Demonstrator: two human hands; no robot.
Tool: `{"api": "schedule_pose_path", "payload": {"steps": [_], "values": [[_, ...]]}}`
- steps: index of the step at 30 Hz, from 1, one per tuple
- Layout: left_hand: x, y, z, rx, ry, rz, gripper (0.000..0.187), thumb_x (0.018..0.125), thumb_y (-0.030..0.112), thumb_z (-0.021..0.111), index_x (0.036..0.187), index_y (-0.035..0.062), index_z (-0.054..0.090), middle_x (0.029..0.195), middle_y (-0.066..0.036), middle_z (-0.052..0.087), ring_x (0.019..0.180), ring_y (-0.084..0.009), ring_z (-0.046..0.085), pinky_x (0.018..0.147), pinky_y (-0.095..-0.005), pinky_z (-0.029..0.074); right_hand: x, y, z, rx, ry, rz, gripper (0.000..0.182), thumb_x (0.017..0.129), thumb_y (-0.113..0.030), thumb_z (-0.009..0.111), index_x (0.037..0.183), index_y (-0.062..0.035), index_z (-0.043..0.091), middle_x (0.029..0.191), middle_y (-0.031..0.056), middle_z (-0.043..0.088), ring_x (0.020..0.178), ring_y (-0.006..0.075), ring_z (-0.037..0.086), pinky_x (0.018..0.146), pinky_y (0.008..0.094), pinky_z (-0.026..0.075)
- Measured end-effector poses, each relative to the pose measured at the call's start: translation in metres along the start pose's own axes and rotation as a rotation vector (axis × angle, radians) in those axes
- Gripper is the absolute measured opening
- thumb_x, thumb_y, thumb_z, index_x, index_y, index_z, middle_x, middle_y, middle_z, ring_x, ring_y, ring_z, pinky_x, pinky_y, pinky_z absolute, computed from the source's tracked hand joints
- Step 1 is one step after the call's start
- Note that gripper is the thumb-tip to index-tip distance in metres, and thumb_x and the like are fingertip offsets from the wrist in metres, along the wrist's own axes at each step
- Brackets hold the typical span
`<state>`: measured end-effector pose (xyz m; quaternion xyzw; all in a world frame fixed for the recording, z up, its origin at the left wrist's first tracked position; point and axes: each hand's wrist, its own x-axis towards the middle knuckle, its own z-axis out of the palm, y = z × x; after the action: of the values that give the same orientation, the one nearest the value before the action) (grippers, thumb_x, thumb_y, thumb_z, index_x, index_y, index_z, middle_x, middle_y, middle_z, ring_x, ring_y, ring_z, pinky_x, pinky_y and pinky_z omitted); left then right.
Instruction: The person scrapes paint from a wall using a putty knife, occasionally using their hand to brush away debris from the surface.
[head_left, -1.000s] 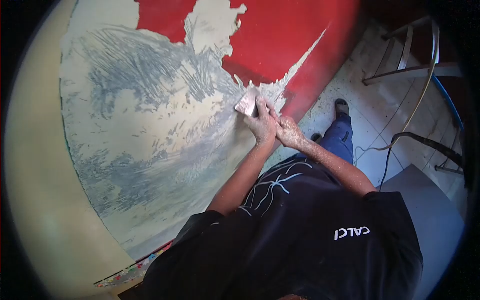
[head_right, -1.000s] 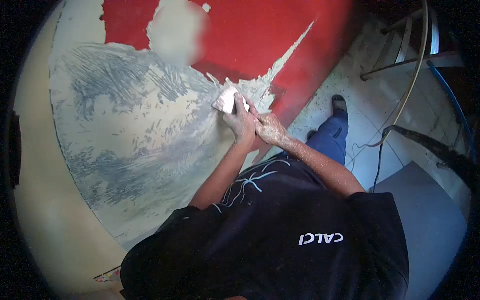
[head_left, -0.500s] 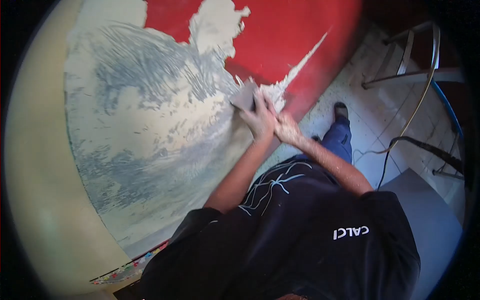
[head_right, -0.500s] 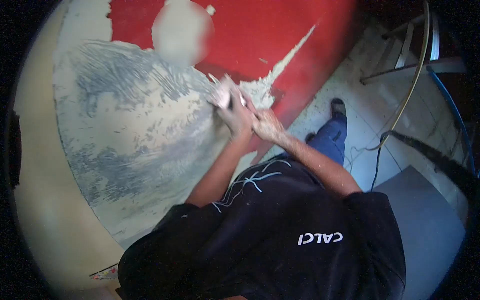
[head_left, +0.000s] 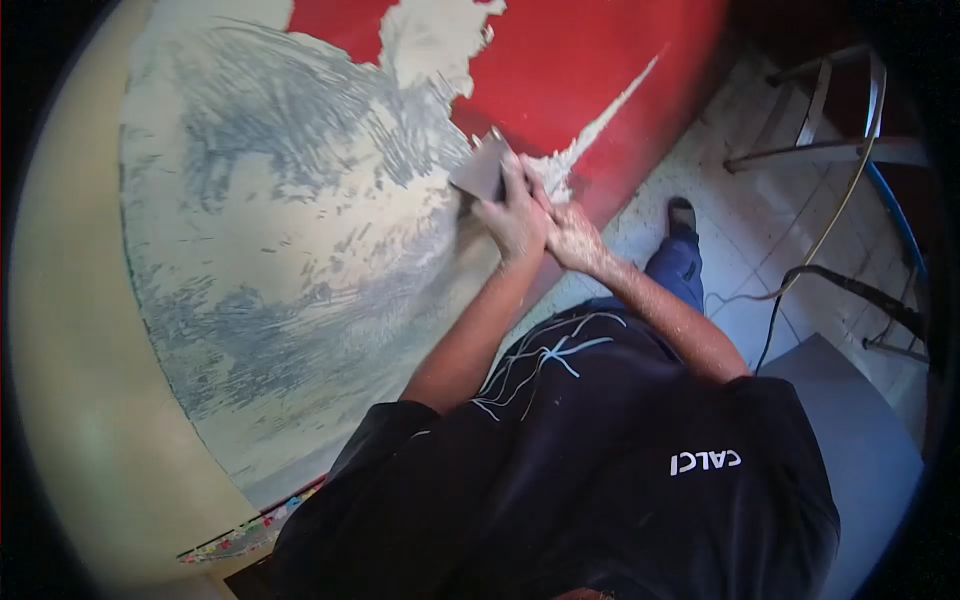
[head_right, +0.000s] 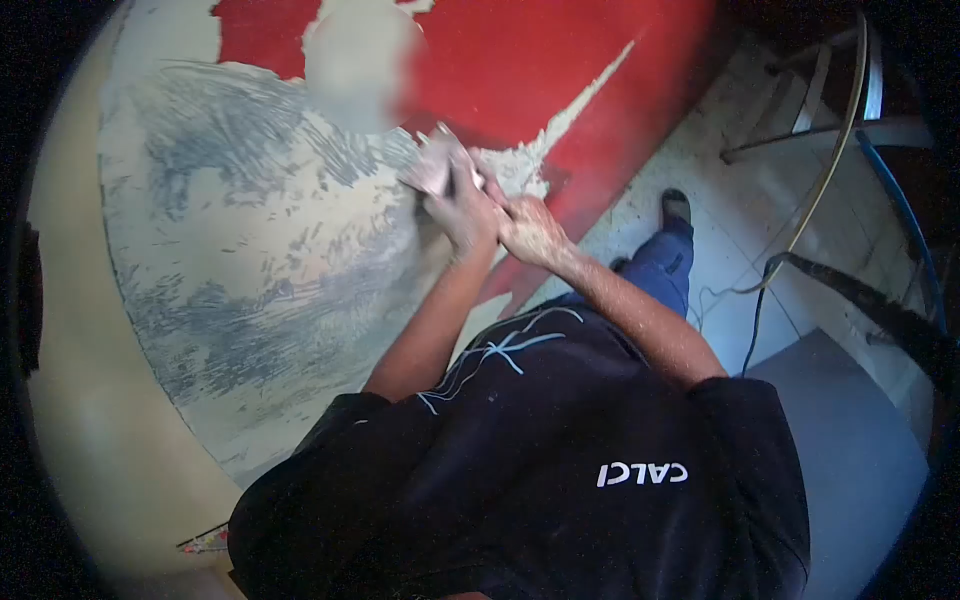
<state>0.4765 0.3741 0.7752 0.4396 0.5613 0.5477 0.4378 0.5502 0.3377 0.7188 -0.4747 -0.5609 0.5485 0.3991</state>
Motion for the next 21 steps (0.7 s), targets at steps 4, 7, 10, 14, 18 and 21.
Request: {"api": "schedule_pose_path", "payload": {"steps": [4, 7, 10, 14, 18, 21], "values": [[-0.017, -0.005, 0.0, -0.068, 0.035, -0.062, 0.022, 0.091, 0.02, 0.057, 0.08, 0.0014, 0.053, 0.058, -0.004, 0.05, 0.043, -0.0114, 0.047, 0.036, -0.0245, 0.036, -0.014, 0.004, 0.008, 0.182, -0.001, 0.289, 0.048, 0.092, -0.037, 0.043, 0.081, 0.0056, 0.061, 0.054, 0.0172, 0.055, 0.048, 0.0236, 0.06, 0.053, 0.0391, 0.049], [-0.014, -0.002, 0.004, -0.171, 0.071, -0.215, 0.025, 0.092, 0.023, 0.055, 0.084, 0.0001, 0.053, 0.058, -0.005, 0.051, 0.042, -0.0111, 0.047, 0.035, -0.0244, 0.035, -0.015, 0.009, 0.006, 0.234, -0.008, 0.274, 0.048, 0.091, -0.038, 0.044, 0.078, 0.006, 0.06, 0.051, 0.0165, 0.054, 0.044, 0.0226, 0.057, 0.049, 0.0384, 0.047], [-0.021, -0.003, -0.002, -0.071, 0.073, -0.191, 0.028, 0.093, 0.025, 0.053, 0.08, 0.0006, 0.054, 0.06, -0.006, 0.052, 0.043, -0.0107, 0.046, 0.037, -0.0237, 0.035, -0.015, 0.02, 0.015, 0.201, -0.001, 0.29, 0.047, 0.091, -0.036, 0.045, 0.076, 0.0057, 0.06, 0.053, 0.0176, 0.055, 0.045, 0.0235, 0.057, 0.051, 0.0395, 0.047], [-0.018, 0.003, 0.004, -0.077, 0.037, -0.166, 0.027, 0.094, 0.023, 0.051, 0.08, 0.0, 0.053, 0.059, -0.006, 0.052, 0.041, -0.0115, 0.046, 0.036, -0.0243, 0.035, -0.017, 0.006, 0.009, 0.148, 0.042, 0.197, 0.046, 0.09, -0.036, 0.045, 0.079, 0.0049, 0.062, 0.06, 0.0209, 0.059, 0.058, 0.0278, 0.063, 0.061, 0.0416, 0.048], [-0.021, -0.005, -0.001, -0.084, 0.057, -0.186, 0.027, 0.093, 0.023, 0.053, 0.082, -0.0017, 0.054, 0.06, -0.006, 0.052, 0.041, -0.0115, 0.046, 0.036, -0.0245, 0.035, -0.016, 0.016, 0.013, 0.129, -0.002, 0.281, 0.04, 0.088, -0.035, 0.047, 0.083, 0.0014, 0.064, 0.071, 0.0229, 0.062, 0.069, 0.0336, 0.064, 0.065, 0.0434, 0.048], [-0.009, -0.003, 0.0, -0.095, 0.019, -0.118, 0.027, 0.091, 0.023, 0.056, 0.083, -0.0036, 0.055, 0.063, -0.006, 0.053, 0.044, -0.0114, 0.047, 0.039, -0.0238, 0.037, -0.009, 0.001, 0.007, 0.117, 0.053, 0.13, 0.036, 0.088, -0.033, 0.048, 0.087, 0.0001, 0.063, 0.07, 0.0231, 0.061, 0.069, 0.0336, 0.063, 0.063, 0.0432, 0.047]]}}
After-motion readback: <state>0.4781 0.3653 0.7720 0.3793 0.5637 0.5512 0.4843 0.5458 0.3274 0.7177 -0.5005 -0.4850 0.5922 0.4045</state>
